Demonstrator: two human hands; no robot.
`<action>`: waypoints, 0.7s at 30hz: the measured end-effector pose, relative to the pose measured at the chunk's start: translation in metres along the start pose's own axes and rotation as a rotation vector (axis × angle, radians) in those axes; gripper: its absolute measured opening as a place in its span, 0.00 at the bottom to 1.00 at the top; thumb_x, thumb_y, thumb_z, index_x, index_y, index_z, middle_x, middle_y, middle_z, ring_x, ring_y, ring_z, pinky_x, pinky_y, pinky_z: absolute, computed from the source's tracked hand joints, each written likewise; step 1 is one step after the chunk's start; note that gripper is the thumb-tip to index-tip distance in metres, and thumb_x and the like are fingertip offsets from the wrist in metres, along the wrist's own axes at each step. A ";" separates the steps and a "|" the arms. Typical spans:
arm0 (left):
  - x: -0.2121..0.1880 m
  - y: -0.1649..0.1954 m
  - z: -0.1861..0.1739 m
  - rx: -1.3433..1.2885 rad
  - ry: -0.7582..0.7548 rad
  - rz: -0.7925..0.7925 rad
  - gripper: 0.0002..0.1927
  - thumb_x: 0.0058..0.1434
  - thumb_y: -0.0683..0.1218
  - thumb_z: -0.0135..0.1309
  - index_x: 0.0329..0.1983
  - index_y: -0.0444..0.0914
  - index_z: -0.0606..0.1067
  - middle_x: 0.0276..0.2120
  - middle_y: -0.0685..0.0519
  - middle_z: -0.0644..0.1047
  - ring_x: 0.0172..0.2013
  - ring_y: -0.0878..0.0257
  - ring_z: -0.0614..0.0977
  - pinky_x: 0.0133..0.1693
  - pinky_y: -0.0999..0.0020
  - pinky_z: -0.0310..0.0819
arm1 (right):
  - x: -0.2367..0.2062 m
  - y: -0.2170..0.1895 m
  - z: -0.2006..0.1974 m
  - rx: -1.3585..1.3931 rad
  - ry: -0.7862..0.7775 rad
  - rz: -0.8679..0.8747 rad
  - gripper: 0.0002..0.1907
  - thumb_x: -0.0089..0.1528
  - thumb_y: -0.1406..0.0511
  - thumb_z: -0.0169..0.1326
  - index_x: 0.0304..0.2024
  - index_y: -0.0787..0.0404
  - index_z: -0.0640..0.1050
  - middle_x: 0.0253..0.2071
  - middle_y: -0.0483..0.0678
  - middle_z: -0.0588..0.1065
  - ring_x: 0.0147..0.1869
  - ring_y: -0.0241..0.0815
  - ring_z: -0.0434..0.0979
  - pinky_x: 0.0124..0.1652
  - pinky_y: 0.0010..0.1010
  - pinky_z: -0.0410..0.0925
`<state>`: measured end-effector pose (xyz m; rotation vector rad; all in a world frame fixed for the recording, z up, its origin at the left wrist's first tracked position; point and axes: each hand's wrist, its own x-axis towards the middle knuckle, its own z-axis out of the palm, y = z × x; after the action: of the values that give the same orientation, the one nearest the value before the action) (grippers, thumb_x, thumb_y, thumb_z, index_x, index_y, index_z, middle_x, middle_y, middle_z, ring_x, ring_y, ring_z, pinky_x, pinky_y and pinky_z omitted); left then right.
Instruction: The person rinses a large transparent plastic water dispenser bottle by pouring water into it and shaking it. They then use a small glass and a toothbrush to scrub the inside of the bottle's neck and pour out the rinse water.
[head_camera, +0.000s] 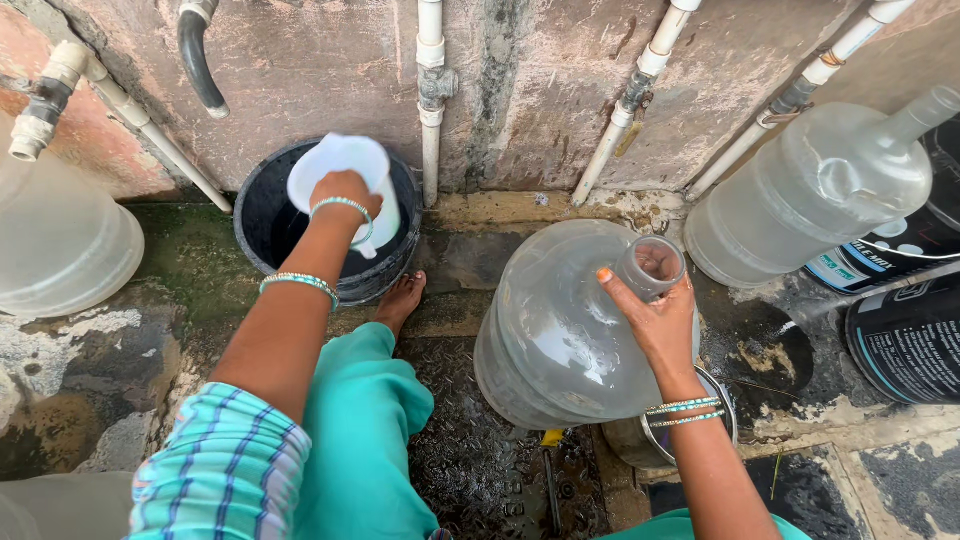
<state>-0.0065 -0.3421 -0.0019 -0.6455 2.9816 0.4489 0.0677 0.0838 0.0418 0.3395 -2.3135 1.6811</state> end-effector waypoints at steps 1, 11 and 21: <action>-0.001 -0.011 0.014 -0.032 -0.022 -0.065 0.26 0.60 0.60 0.60 0.48 0.34 0.82 0.49 0.37 0.81 0.52 0.43 0.82 0.53 0.54 0.76 | 0.001 0.001 0.002 -0.006 0.012 -0.010 0.26 0.56 0.63 0.70 0.51 0.66 0.74 0.45 0.47 0.76 0.48 0.36 0.77 0.48 0.26 0.72; -0.021 -0.007 0.008 0.143 -0.355 0.138 0.39 0.59 0.69 0.55 0.62 0.36 0.74 0.61 0.38 0.74 0.61 0.41 0.75 0.60 0.41 0.66 | 0.002 0.002 0.006 0.005 0.027 -0.024 0.26 0.57 0.63 0.70 0.51 0.67 0.74 0.46 0.49 0.76 0.48 0.36 0.78 0.48 0.26 0.72; -0.196 0.108 0.019 0.685 -0.088 0.983 0.26 0.57 0.63 0.59 0.49 0.41 0.81 0.45 0.47 0.80 0.52 0.48 0.78 0.67 0.33 0.45 | -0.002 0.003 0.005 0.069 0.032 -0.045 0.26 0.56 0.62 0.71 0.51 0.66 0.74 0.46 0.48 0.78 0.48 0.36 0.79 0.49 0.26 0.72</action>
<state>0.1275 -0.1647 0.0319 0.8742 2.8383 -0.5112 0.0683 0.0798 0.0368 0.3720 -2.2126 1.7351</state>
